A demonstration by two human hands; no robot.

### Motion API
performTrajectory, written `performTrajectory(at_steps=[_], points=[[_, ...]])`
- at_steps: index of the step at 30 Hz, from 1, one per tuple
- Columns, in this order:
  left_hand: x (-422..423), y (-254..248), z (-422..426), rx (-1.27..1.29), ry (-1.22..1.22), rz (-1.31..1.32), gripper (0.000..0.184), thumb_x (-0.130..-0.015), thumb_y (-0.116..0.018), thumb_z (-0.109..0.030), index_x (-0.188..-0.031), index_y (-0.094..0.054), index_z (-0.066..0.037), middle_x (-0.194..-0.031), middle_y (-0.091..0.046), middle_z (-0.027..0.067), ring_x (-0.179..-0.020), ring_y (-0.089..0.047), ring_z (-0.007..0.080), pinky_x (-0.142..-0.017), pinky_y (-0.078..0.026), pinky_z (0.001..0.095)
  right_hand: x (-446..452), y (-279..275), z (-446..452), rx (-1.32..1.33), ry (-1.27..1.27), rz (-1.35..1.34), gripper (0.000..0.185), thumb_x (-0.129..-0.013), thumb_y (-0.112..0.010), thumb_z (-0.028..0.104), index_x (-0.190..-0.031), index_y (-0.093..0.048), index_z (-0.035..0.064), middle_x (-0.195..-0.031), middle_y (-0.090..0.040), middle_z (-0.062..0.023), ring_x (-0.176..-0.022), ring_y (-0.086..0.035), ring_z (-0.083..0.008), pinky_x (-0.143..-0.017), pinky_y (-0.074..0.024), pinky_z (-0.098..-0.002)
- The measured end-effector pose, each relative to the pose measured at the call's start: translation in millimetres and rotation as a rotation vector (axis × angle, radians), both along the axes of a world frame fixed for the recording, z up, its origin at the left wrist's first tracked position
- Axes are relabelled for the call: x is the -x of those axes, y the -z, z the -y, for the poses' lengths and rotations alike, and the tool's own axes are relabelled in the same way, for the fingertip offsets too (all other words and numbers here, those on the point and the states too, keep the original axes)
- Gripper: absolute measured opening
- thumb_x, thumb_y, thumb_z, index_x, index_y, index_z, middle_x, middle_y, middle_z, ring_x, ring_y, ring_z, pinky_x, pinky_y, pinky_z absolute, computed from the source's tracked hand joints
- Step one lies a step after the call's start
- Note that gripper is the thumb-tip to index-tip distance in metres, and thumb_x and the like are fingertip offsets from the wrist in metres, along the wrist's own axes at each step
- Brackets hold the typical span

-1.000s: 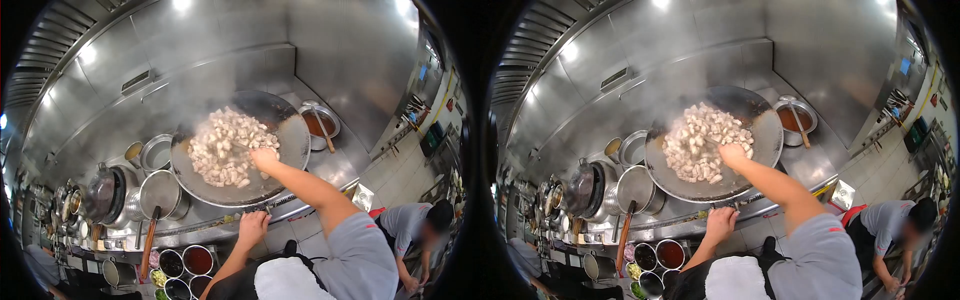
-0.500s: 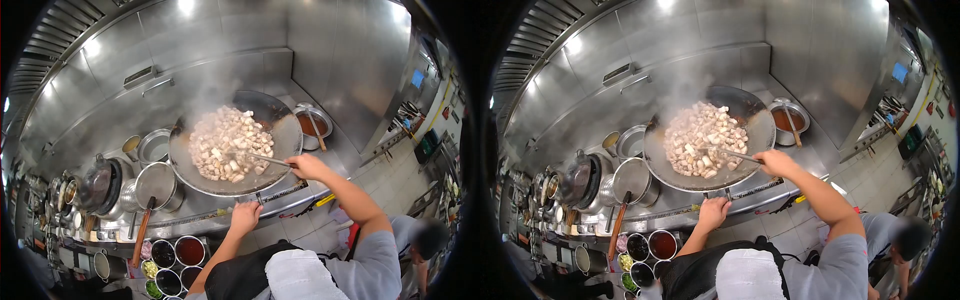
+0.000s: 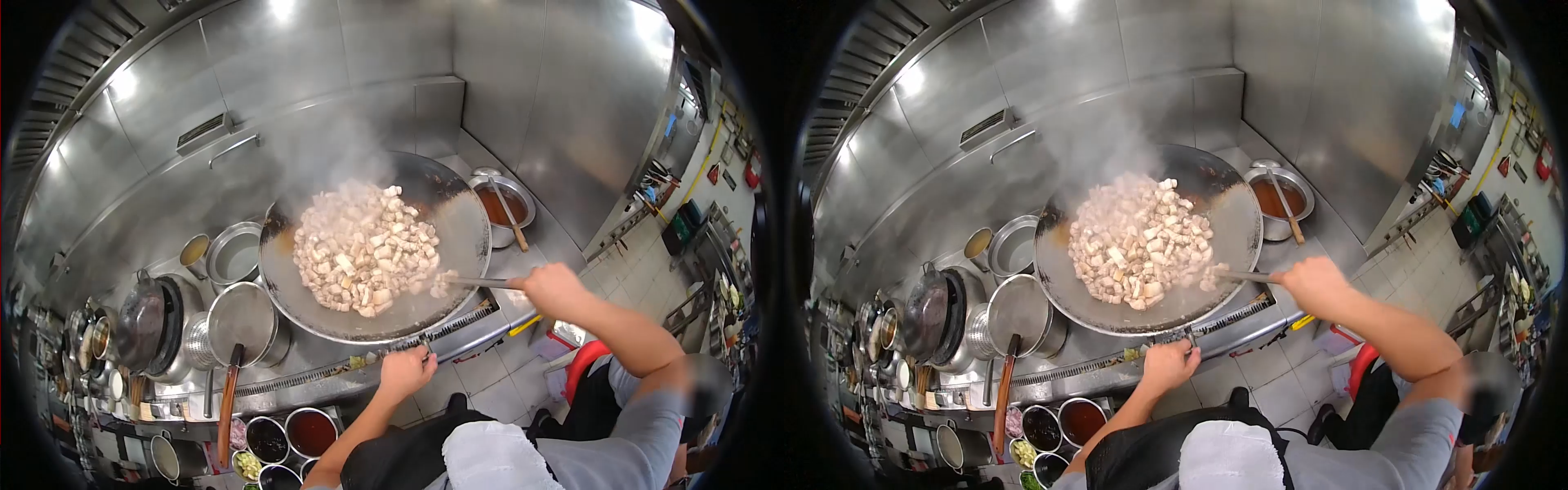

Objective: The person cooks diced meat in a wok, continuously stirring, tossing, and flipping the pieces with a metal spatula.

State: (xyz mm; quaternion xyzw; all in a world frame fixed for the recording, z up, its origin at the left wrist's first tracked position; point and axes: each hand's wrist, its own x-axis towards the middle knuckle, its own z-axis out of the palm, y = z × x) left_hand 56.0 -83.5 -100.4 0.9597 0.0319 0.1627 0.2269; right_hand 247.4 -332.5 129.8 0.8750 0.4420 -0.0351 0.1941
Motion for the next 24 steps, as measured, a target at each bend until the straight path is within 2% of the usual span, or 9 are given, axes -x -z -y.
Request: performTrajectory(at_steps=[3,5,8,10,12,16,20,22,24], points=[[-1,8,1,-0.066,-0.027,0.179,0.034,-0.094,-0.075,-0.037,-0.075,-0.063,-0.012,-0.062,-0.067,0.0111,-0.054,-0.067,0.0339,-0.056,-0.056,0.0473,-46,78,-58,-0.129,-0.048,-0.009,0.033,-0.097,-0.064,0.012,-0.129,-0.072,0.0139,-0.098,-0.081,-0.0130,-0.093,-0.080,-0.0352,-0.078,-0.0635,-0.0482],[-3,10,1,-0.066,-0.044,0.196,0.034,-0.093,-0.076,-0.037,-0.073,-0.063,-0.012,-0.061,-0.067,0.0105,-0.054,-0.067,0.0333,-0.055,-0.056,0.0464,-79,119,-117,-0.285,-0.042,-0.030,0.021,-0.099,-0.063,0.012,-0.117,-0.071,0.0112,-0.098,-0.080,-0.0141,-0.096,-0.080,-0.0359,-0.079,-0.0641,-0.0486],[-5,11,4,-0.069,-0.069,0.229,0.037,-0.091,-0.077,-0.038,-0.068,-0.061,-0.013,-0.058,-0.065,0.0094,-0.052,-0.066,0.0316,-0.055,-0.055,0.0446,-122,168,-217,-0.493,-0.110,-0.008,0.021,-0.101,-0.060,0.013,-0.119,-0.071,0.0097,-0.098,-0.081,-0.0152,-0.095,-0.080,-0.0356,-0.079,-0.0643,-0.0489],[-4,12,6,-0.051,-0.078,0.240,0.037,-0.090,-0.077,-0.038,-0.068,-0.061,-0.013,-0.059,-0.065,0.0101,-0.052,-0.066,0.0320,-0.055,-0.055,0.0451,-131,175,-256,-0.563,-0.161,0.026,0.022,-0.103,-0.058,0.013,-0.120,-0.070,0.0089,-0.097,-0.080,-0.0157,-0.093,-0.080,-0.0362,-0.079,-0.0642,-0.0505],[-3,14,6,-0.069,-0.097,0.226,0.036,-0.090,-0.077,-0.038,-0.068,-0.063,-0.012,-0.060,-0.066,0.0110,-0.053,-0.067,0.0331,-0.056,-0.056,0.0460,-124,162,-272,-0.531,-0.082,0.041,0.019,-0.100,-0.061,0.011,-0.115,-0.073,0.0078,-0.101,-0.081,-0.0137,-0.097,-0.081,-0.0327,-0.081,-0.0650,-0.0454],[3,5,10,-0.057,-0.121,0.145,0.034,-0.090,-0.077,-0.041,-0.074,-0.071,-0.012,-0.063,-0.068,0.0140,-0.060,-0.069,0.0390,-0.061,-0.057,0.0516,-106,160,-238,-0.477,-0.050,-0.062,0.024,-0.098,-0.062,0.011,-0.118,-0.074,0.0086,-0.104,-0.081,-0.0159,-0.100,-0.080,-0.0358,-0.083,-0.0648,-0.0493],[6,13,7,-0.023,-0.094,0.143,0.033,-0.093,-0.075,-0.040,-0.076,-0.073,-0.011,-0.064,-0.069,0.0148,-0.063,-0.071,0.0393,-0.066,-0.058,0.0523,-52,141,-158,-0.416,0.034,-0.154,0.025,-0.096,-0.062,0.010,-0.118,-0.073,0.0071,-0.103,-0.080,-0.0216,-0.100,-0.079,-0.0402,-0.086,-0.0633,-0.0542],[9,11,6,0.005,-0.072,0.178,0.033,-0.094,-0.075,-0.039,-0.077,-0.072,-0.011,-0.064,-0.069,0.0150,-0.063,-0.071,0.0394,-0.066,-0.057,0.0516,-47,134,-111,-0.479,0.014,-0.184,0.032,-0.093,-0.066,0.008,-0.125,-0.071,0.0076,-0.103,-0.079,-0.0249,-0.099,-0.079,-0.0425,-0.085,-0.0626,-0.0560],[11,13,4,0.000,-0.042,0.208,0.034,-0.095,-0.075,-0.040,-0.078,-0.071,-0.010,-0.064,-0.068,0.0153,-0.063,-0.071,0.0393,-0.067,-0.057,0.0522,-74,154,-65,-0.807,-0.178,-0.283,0.040,-0.095,-0.072,0.010,-0.135,-0.069,0.0097,-0.093,-0.079,-0.0199,-0.078,-0.079,-0.0342,-0.067,-0.0618,-0.0485]])
